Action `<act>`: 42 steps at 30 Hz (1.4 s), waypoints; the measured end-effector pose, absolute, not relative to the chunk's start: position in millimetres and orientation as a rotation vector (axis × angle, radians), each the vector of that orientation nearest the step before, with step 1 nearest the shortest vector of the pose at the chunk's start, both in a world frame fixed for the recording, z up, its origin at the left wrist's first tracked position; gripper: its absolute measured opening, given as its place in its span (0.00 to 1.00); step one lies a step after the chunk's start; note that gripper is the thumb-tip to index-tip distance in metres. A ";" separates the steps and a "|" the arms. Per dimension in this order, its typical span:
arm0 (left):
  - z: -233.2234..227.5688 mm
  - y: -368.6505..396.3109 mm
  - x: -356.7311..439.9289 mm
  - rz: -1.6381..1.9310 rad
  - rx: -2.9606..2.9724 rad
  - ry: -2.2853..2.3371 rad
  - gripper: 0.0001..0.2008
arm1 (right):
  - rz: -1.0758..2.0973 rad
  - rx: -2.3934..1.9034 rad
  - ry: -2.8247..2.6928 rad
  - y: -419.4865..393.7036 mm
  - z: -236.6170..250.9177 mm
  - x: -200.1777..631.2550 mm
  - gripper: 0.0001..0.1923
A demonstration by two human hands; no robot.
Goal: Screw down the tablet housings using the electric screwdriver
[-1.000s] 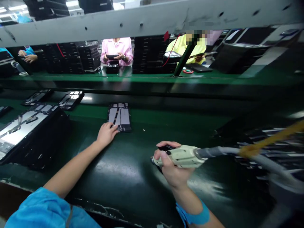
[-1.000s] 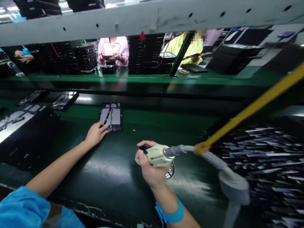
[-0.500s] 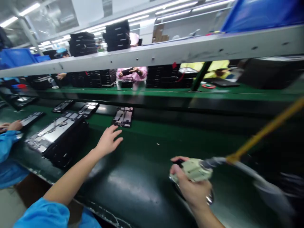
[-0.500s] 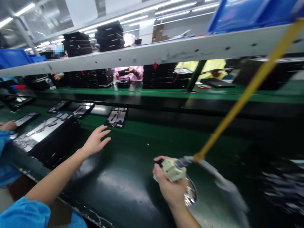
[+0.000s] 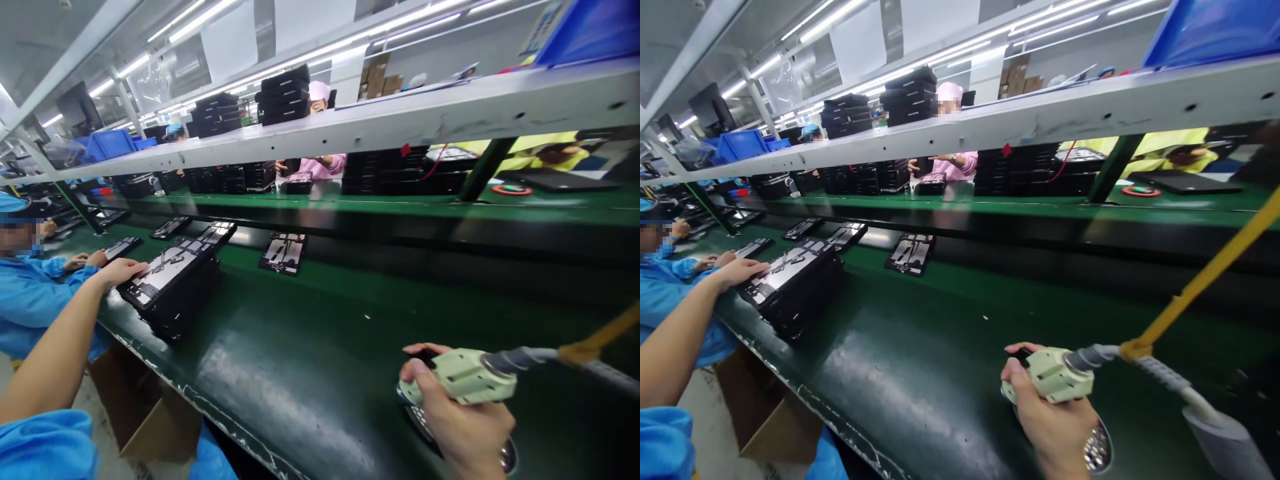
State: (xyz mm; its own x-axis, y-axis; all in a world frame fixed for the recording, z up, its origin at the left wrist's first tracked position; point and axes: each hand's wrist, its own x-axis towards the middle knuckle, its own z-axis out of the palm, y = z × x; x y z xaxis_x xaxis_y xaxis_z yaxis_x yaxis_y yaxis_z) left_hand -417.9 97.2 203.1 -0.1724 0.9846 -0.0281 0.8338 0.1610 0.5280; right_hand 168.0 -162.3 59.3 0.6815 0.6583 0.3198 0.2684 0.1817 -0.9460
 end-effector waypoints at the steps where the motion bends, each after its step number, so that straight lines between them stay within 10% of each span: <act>1: 202.4 97.3 -417.1 0.570 1.729 2.059 0.23 | 0.327 -1.392 -0.830 -162.1 59.5 167.5 0.14; 13: 252.3 55.9 -375.4 0.868 1.322 1.695 0.22 | 0.295 -1.303 -0.867 -160.6 51.4 166.2 0.11; 27: 25.6 -110.9 -88.7 0.830 0.786 1.169 0.25 | 0.218 -1.181 -0.764 -159.7 41.9 168.0 0.10; 42: 16.4 -125.6 -28.3 0.529 2.865 0.850 0.11 | 0.193 -1.233 -0.833 -163.7 40.7 162.4 0.10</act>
State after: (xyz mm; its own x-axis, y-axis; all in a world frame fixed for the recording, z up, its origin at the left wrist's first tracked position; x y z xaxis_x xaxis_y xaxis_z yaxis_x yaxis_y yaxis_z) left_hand -28.3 -125.6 16.4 0.7828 0.5460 0.2985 0.5088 -0.8378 0.1982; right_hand 162.4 -163.7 40.7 0.6981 0.5525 0.4553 0.2955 0.3569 -0.8862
